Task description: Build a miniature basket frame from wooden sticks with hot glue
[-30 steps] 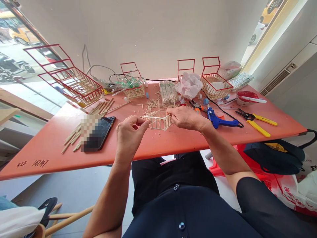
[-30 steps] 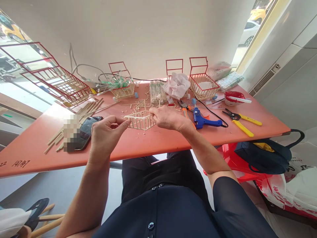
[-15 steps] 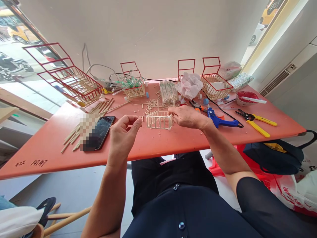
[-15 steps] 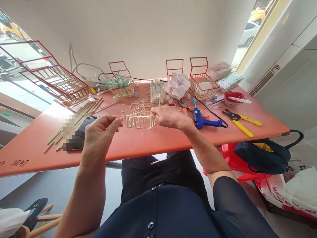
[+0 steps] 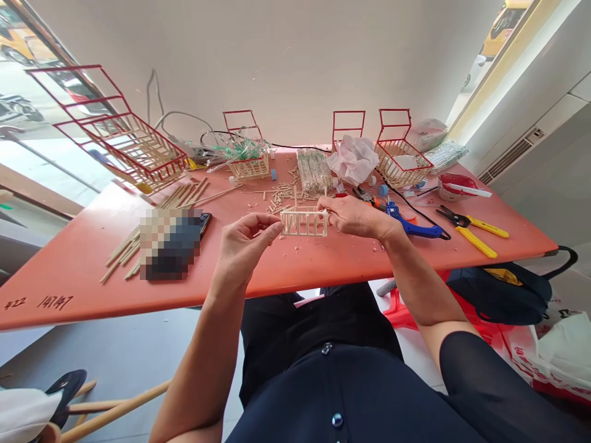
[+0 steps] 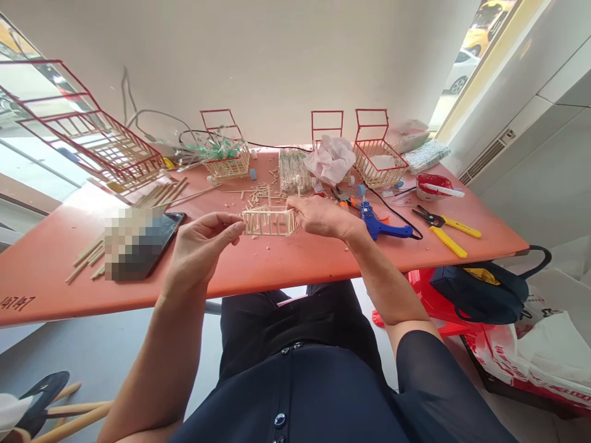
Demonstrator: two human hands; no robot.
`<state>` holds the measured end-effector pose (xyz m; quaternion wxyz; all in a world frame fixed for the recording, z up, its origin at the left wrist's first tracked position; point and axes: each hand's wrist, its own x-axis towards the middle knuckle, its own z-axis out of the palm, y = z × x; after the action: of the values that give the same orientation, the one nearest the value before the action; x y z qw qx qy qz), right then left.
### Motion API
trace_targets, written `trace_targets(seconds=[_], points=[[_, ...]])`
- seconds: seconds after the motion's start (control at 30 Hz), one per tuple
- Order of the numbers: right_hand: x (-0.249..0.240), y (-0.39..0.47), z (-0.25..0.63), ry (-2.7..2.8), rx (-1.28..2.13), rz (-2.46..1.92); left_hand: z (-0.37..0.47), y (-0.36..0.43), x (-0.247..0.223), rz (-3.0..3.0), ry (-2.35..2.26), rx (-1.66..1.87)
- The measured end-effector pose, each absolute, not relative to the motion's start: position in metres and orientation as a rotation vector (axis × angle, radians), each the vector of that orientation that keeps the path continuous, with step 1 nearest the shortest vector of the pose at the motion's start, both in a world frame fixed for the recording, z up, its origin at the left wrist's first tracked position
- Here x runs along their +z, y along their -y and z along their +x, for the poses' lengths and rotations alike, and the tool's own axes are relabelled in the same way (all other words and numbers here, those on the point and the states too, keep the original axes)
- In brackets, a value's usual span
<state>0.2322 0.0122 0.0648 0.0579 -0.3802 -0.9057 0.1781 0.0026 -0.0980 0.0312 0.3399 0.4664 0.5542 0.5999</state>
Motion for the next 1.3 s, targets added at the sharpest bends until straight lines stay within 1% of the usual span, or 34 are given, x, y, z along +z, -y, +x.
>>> trace_targets(seconds=[0.2,0.33,0.43,0.6,0.83,1.03,1.3], points=[[0.068,-0.014,0.241,2.656,0.679,-1.133,0.007,0.095,0.030,1.215,-1.477,1.555],[0.081,-0.009,0.252,2.562,0.590,-1.078,0.008,0.094,0.029,1.227,-1.478,1.572],[0.092,0.000,0.253,2.431,0.494,-0.952,0.009,0.092,0.030,1.261,-1.493,1.570],[0.094,0.018,0.235,2.422,0.495,-0.767,0.013,0.086,0.035,1.305,-1.511,1.587],[0.088,0.021,0.217,2.390,0.562,-0.860,0.016,0.086,0.040,1.339,-1.523,1.595],[0.098,0.022,0.215,2.391,0.583,-0.882,0.016,0.087,0.039,1.440,-1.588,1.614],[0.106,0.017,0.218,2.446,0.759,-0.870,0.015,0.083,0.039,1.540,-1.562,1.631]])
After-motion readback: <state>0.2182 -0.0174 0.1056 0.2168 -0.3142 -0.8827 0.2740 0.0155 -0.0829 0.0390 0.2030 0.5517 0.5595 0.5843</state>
